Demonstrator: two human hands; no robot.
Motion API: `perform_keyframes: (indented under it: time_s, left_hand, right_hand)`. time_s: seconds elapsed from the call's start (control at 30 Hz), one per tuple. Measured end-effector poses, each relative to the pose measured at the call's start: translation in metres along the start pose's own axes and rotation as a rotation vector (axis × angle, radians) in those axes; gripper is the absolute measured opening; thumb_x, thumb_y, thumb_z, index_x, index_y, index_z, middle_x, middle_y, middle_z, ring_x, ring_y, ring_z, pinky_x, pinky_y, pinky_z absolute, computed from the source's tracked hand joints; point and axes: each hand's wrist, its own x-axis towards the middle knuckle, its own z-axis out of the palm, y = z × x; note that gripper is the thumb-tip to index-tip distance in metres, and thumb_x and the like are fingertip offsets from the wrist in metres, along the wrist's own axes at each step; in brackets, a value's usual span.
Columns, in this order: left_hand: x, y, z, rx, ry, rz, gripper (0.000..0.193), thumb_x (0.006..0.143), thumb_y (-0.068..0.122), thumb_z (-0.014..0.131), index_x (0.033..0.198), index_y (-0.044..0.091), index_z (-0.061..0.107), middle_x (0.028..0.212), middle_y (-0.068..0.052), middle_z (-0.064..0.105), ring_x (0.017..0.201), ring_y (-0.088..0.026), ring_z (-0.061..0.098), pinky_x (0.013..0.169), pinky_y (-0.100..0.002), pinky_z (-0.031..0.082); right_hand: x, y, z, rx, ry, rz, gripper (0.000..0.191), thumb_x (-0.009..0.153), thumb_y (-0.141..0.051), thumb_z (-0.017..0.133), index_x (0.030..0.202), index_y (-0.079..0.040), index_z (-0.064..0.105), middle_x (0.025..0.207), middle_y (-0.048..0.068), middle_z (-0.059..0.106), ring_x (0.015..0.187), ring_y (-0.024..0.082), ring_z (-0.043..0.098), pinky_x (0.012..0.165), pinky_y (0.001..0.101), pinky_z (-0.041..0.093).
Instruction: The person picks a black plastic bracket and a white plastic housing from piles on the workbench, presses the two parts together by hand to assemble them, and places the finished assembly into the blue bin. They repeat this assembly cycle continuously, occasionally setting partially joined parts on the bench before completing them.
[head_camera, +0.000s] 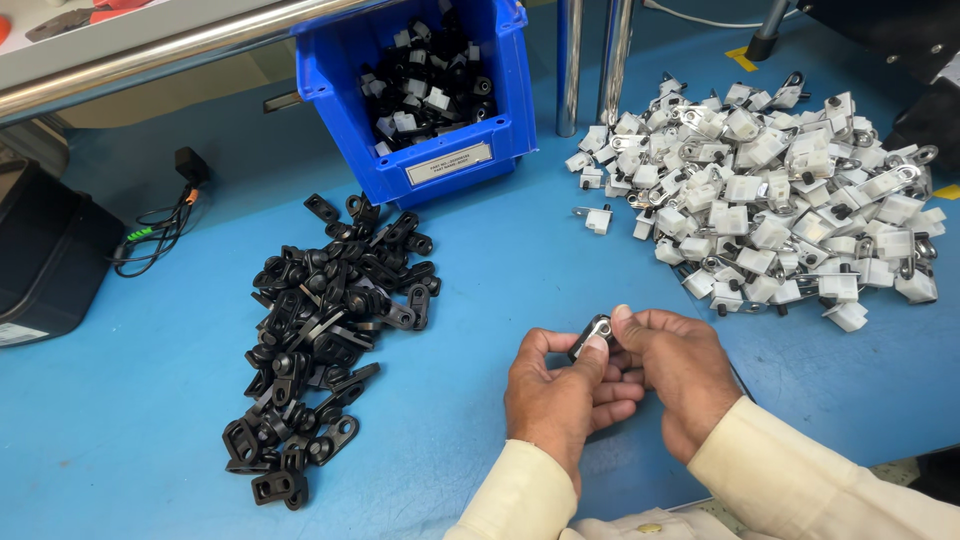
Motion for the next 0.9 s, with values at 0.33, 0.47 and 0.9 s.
perform_keyframes:
  time_s: [0.33, 0.47, 0.9]
  left_hand:
    - [-0.002, 0.007, -0.003, -0.177, -0.082, -0.123, 0.024, 0.096, 0.021, 0.064, 0.109, 0.005, 0.053, 0.095, -0.016, 0.073, 0.078, -0.022, 0.076, 0.071, -0.033, 0.066]
    - [-0.004, 0.011, 0.004, -0.079, 0.008, -0.097, 0.019, 0.094, 0.018, 0.065, 0.106, 0.006, 0.055, 0.091, -0.015, 0.073, 0.076, -0.022, 0.076, 0.069, -0.033, 0.066]
    - [0.004, 0.014, -0.001, 0.199, 0.022, -0.009, 0.020, 0.090, 0.013, 0.071, 0.101, 0.003, 0.059, 0.083, -0.018, 0.074, 0.066, -0.025, 0.076, 0.055, -0.033, 0.064]
  right_hand:
    - [-0.005, -0.008, -0.006, -0.064, -0.069, -0.035, 0.027, 0.095, -0.025, 0.071, 0.087, 0.000, 0.071, 0.076, 0.010, 0.070, 0.068, 0.017, 0.061, 0.066, 0.0310, 0.051]
    - [-0.004, -0.006, 0.000, -0.029, -0.047, -0.052, 0.029, 0.096, -0.026, 0.067, 0.086, 0.001, 0.069, 0.075, 0.011, 0.068, 0.066, 0.018, 0.061, 0.062, 0.0323, 0.051]
    - [0.015, -0.016, -0.010, -0.341, -0.166, -0.190, 0.029, 0.092, -0.027, 0.071, 0.091, 0.002, 0.073, 0.077, 0.011, 0.075, 0.065, 0.018, 0.068, 0.060, 0.0332, 0.058]
